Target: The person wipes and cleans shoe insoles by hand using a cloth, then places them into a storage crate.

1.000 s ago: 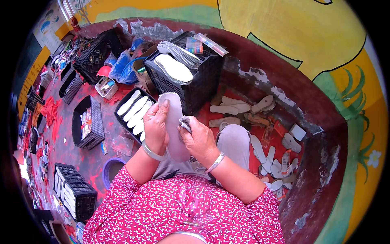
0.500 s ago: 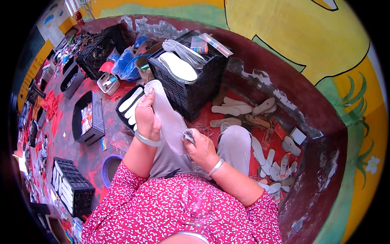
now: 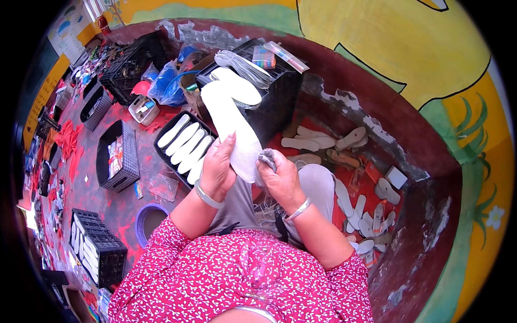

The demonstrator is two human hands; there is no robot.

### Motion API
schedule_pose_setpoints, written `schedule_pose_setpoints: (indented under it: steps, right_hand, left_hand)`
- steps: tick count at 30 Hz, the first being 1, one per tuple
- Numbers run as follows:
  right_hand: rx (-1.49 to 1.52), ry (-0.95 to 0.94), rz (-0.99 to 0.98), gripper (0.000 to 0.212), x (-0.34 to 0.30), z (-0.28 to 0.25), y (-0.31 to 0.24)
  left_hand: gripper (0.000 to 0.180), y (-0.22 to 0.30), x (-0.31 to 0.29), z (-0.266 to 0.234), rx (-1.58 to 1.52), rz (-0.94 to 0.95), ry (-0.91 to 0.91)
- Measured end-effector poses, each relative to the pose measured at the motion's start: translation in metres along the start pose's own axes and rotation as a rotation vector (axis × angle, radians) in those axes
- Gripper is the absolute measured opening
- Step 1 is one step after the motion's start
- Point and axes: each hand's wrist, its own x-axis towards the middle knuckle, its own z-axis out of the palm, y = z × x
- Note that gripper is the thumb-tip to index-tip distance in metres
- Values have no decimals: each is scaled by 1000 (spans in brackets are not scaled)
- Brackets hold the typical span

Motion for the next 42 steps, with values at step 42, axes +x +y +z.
schedule_pose_setpoints:
  steps: [42]
  right_hand:
    - [286,238,-167,41,21,-58,-22]
  left_hand:
    - [76,9,-28,-16,-9,-420,-373]
